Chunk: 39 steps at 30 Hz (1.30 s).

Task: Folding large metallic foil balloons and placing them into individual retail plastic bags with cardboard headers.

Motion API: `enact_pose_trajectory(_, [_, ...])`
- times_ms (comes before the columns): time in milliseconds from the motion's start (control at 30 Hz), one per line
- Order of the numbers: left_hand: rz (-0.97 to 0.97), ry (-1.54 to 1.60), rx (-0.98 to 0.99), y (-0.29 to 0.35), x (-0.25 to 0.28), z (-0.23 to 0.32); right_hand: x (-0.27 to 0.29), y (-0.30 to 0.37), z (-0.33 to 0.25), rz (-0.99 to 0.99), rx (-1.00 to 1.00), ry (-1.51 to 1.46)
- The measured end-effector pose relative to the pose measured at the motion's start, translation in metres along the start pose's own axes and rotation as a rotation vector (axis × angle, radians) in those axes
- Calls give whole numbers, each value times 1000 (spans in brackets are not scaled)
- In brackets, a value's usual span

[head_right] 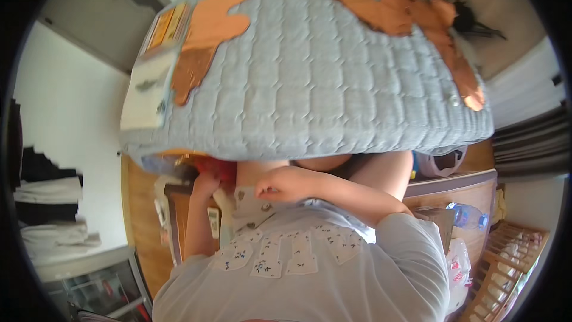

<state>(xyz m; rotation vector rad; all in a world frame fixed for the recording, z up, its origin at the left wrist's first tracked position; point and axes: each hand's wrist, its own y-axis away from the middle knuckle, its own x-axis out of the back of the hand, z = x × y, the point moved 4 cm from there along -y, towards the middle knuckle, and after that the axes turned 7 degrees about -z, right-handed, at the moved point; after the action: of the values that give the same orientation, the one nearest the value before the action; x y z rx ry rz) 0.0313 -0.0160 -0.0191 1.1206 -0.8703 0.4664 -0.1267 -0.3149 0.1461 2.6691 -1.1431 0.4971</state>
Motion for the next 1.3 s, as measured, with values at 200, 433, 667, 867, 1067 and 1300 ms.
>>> enact_pose_trajectory(200, [2, 48, -131, -12, -1, 13, 147, 131, -94, 375, 81, 170])
enact_pose_trajectory(433, [-68, -130, -342, -9, 0, 39, 317, 228, -10, 988, -460, 951])
enact_pose_trajectory(667, [-408, 364, -1007, 144, 191, 249, 344, 224, 14, 760, -634, 832])
enact_pose_trajectory(867, [-278, 441, -1223, 84, 260, 383, 351, 238, 19, 827, -739, 760])
enact_pose_trajectory(1067, [442, 398, -1104, -68, 264, 499, 375, 233, 27, 987, -573, 791])
enact_pose_trajectory(1300, [748, 78, -915, -76, 245, 537, 397, 251, 34, 943, -664, 593])
